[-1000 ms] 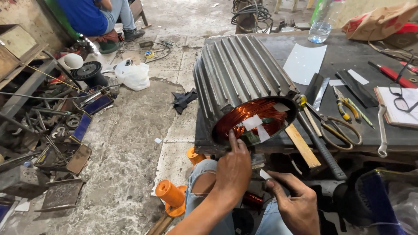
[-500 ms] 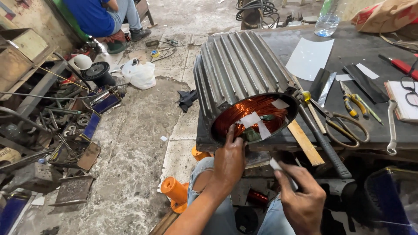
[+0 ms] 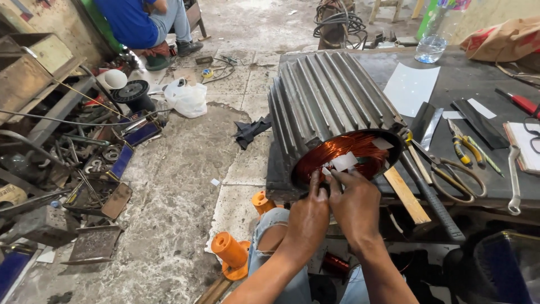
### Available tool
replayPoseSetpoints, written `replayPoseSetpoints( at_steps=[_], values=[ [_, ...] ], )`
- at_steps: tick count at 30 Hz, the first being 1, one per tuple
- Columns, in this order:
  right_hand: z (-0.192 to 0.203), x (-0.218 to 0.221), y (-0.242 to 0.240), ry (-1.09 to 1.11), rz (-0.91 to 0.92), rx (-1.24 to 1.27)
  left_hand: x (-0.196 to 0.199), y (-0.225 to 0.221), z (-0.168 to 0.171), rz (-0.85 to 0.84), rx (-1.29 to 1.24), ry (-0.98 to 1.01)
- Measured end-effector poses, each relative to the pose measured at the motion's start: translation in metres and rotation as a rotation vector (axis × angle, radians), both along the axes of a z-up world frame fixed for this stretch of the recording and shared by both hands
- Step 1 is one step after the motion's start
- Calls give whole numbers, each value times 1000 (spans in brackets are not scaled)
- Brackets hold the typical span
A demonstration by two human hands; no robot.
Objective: Repairing an electric motor by seating windings and applying insulation strips
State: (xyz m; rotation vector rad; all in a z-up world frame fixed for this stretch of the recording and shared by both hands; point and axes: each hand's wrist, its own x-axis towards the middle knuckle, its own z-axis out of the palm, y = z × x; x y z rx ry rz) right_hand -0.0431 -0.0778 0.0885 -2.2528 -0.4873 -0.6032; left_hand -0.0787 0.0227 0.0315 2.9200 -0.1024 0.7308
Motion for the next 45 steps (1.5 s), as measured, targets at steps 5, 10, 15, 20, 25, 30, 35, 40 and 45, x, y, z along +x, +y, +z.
replayPoseSetpoints(
  at_steps=[5, 10, 15, 20, 25, 30, 35, 40, 45],
  values=[
    [13, 4, 6, 143, -1, -11, -3, 1, 6, 3, -48, 5],
    [9, 7, 8, 137, -17, -36, -1, 2, 3, -8, -68, 0],
    [8, 10, 11, 84, -22, -80, 0, 3, 1, -22, -94, -16],
    [0, 16, 15, 100, -33, -21, 1, 4, -3, -24, -82, -1],
    [14, 4, 17, 264, -8, 104, -10, 8, 13, -48, 1, -50],
    [22, -3, 16, 341, 5, 97, -17, 14, 22, 1, 244, -26],
    [32, -7, 20, 383, -20, 132, -13, 17, 18, -3, 348, -42],
    [22, -1, 23, 292, 32, 129, -15, 27, 31, -137, 168, 124],
    [17, 3, 32, 291, 9, 130, -20, 35, 30, -192, 155, 94]
  ],
)
